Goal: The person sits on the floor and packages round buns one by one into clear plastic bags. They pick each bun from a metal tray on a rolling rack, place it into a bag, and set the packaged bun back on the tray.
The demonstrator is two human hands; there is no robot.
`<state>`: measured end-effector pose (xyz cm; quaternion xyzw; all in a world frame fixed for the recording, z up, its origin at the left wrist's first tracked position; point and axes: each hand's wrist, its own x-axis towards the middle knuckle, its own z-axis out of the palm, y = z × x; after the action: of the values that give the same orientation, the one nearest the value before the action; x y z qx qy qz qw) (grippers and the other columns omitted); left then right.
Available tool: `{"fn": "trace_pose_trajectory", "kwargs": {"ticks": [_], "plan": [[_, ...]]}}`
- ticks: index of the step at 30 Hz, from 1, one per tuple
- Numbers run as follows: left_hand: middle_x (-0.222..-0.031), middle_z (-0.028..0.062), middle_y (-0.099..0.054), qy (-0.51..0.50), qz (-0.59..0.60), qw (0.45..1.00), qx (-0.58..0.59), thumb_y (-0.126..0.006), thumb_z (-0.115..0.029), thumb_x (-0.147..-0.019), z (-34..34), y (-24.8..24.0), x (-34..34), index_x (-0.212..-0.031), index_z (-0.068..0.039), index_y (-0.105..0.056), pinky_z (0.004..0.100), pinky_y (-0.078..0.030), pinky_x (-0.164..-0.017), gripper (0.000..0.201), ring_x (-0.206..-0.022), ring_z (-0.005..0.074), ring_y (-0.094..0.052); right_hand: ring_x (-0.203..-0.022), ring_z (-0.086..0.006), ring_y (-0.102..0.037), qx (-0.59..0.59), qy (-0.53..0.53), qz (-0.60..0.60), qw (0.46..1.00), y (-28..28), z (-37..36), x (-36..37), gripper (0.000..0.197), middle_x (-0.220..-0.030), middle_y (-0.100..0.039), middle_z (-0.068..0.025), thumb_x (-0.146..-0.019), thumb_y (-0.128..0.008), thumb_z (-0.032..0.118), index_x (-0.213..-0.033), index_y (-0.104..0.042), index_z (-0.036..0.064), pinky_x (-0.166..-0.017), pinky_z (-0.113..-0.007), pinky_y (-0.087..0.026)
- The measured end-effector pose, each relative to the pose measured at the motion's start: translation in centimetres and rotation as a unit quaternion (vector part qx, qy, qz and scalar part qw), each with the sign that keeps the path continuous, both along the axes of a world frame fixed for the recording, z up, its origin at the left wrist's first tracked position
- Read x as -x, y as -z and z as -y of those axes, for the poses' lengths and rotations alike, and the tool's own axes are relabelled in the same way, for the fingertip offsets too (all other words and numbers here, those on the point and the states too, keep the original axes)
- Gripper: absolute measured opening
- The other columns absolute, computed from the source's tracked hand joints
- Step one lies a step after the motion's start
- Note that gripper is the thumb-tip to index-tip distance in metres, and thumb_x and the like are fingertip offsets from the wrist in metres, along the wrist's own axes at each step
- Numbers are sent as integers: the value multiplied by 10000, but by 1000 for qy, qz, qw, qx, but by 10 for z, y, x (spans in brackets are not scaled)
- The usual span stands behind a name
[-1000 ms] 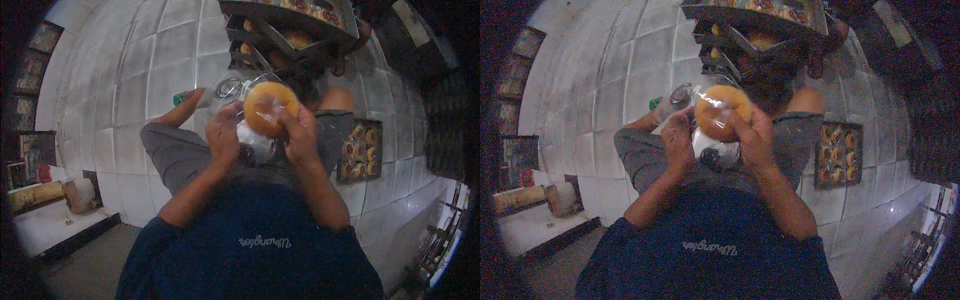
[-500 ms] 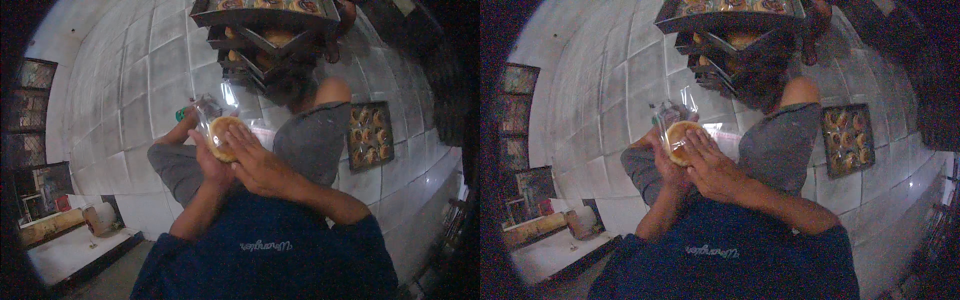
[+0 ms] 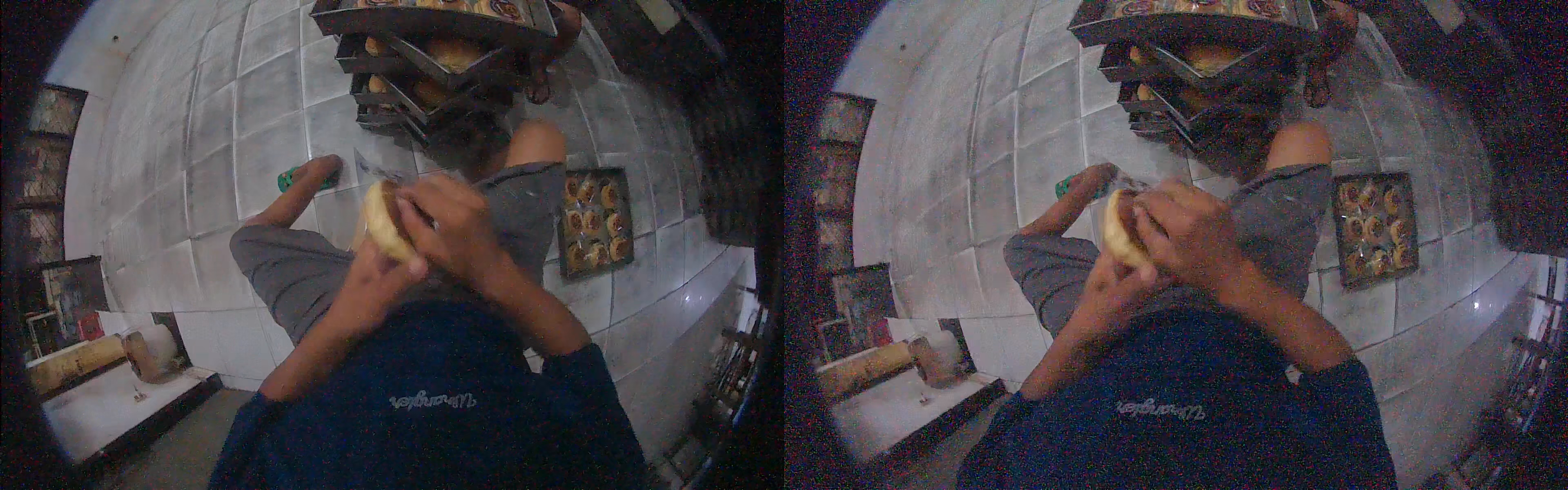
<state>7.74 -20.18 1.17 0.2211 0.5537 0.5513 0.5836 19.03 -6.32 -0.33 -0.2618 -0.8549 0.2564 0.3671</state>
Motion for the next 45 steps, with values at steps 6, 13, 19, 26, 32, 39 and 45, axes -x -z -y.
{"fn": "trace_pose_trajectory", "kwargs": {"ticks": [6,13,19,26,32,39,45], "plan": [[-735,96,-723,121,-222,961,111,-570,-344,-1072,-7,4,35,-999,48,-743,305,-529,-627,435,-658,146,-680,-746,-320,-698,26,-9,72,997,43,-14,-3,131,-842,-701,-126,-893,-738,205,-883,-726,74,-643,-420,-556],[-836,125,-737,104,-118,986,58,-515,-421,-1079,-16,78,51,-1016,34,-727,392,-562,-677,506,-710,243,-718,-743,-322,-713,-21,19,82,996,51,-23,-12,124,-851,-719,-133,-867,-751,211,-873,-725,90,-646,-439,-560],[-1288,158,-683,17,359,933,12,-412,-628,-1055,-14,108,77,-1385,-3,-595,491,-578,-948,730,-1105,357,-691,-822,-359,-723,10,-22,116,993,-21,-4,-11,190,-869,-733,-155,-887,-760,236,-966,-748,64,-698,-449,-567],[-1580,147,-467,66,511,845,-142,-359,-729,-1014,-71,71,38,-1576,-99,-420,604,-500,-1069,847,-1378,389,-522,-1242,-352,-649,-11,25,67,997,-77,14,-18,533,-1403,-626,-207,-911,-771,315,-1357,-648,49,-959,-447,-557],[-1615,184,-392,66,587,791,-157,-482,-755,-965,-75,42,38,-1621,-231,-349,668,-479,-1055,850,-1358,427,-534,-1278,-364,-624,49,41,-3,998,-68,3,-19,538,-1344,-671,-193,-944,-746,333,-1365,-633,18,-1093,-464,-475],[-1555,274,-411,26,536,814,-223,-664,-609,-952,-78,5,28,-1574,-272,-389,600,-526,-1032,759,-1157,434,-646,-837,-274,-678,2,-83,98,992,-66,65,0,183,-909,-647,-94,-849,-772,165,-957,-688,44,-701,-432,-582],[-1440,280,-532,-67,572,808,-127,-661,-574,-969,-78,30,23,-1462,-209,-508,527,-609,-911,633,-1074,443,-670,-883,-264,-688,115,-232,139,956,-71,52,-24,311,-973,-657,-94,-764,-852,267,-901,-645,80,-685,-431,-575]]}}
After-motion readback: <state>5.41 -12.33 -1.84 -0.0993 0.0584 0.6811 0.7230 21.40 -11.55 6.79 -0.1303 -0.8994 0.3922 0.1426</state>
